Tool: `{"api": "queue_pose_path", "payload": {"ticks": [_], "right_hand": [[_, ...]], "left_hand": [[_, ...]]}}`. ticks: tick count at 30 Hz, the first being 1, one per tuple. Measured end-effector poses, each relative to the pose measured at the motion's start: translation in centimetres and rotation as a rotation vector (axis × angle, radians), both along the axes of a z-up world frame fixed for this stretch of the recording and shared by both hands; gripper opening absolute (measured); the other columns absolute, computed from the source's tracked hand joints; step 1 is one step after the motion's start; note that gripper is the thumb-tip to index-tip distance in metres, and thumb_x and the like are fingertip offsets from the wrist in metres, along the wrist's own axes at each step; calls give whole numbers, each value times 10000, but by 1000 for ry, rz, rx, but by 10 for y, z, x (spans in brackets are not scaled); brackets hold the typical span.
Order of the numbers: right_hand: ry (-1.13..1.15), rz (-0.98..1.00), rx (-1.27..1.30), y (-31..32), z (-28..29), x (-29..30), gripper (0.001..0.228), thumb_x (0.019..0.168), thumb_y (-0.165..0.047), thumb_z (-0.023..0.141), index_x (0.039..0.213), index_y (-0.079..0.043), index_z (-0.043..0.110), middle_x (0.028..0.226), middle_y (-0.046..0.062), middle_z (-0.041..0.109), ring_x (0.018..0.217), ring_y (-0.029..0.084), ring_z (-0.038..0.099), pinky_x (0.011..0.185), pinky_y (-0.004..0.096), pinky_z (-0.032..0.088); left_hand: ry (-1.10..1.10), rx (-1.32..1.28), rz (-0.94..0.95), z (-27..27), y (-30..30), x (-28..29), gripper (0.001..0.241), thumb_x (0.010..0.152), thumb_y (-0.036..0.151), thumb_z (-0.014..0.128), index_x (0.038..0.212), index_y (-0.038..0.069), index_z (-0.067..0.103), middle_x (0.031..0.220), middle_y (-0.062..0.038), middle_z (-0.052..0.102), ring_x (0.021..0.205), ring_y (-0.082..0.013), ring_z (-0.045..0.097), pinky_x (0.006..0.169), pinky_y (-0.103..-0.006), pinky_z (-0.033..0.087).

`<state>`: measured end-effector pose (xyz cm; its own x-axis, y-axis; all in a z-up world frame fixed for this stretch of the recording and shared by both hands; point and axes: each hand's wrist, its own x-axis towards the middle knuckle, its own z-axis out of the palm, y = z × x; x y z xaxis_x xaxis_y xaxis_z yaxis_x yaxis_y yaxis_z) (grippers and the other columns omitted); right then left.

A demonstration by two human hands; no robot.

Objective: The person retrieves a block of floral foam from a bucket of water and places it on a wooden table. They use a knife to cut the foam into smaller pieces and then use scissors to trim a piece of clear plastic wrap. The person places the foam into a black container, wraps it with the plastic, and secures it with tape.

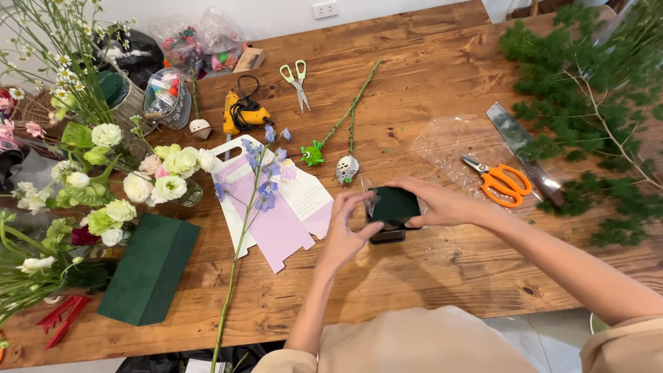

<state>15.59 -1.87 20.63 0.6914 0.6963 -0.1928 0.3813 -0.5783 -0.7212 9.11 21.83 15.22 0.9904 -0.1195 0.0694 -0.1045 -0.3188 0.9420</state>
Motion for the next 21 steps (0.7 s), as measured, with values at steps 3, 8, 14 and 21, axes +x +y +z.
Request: {"api": "queue_pose_path", "payload": {"ticks": [3,8,14,21], "right_hand": [[30,-210,128,-4,16,-23,1183,661,-261,927,1587,-172,198,1574,176,338,1463,352,313,1207,517,232],[81,-484,371,-33,-48,-55,1442,552,-253,974,1615,-191,2,1590,237,230,1486,388,213,1212,541,152],[62,-504,516,-16,-92,-75,896,929,-336,569,1618,-129,36,1624,250,158,1479,424,145,1186,591,153],[-145,-482,577,11,-68,-51,746,977,-223,563,1617,-129,191,1619,145,302,1486,311,240,1185,458,248]], "left_hand": [[30,-48,-68,54,-2,-13,753,617,337,930,1214,102,538,1583,-254,216,1445,-535,232,1149,-586,333],[17,-120,-73,27,-14,0,828,626,359,936,1170,105,366,1589,-276,254,1433,-507,278,1170,-614,279],[-56,-203,3,6,-20,7,1056,654,313,930,1474,57,315,1493,-214,479,1403,-416,408,1157,-557,330],[-93,-271,85,-9,-26,12,664,674,259,923,1282,193,662,1358,-35,646,1300,-217,573,1125,-389,409]]}}
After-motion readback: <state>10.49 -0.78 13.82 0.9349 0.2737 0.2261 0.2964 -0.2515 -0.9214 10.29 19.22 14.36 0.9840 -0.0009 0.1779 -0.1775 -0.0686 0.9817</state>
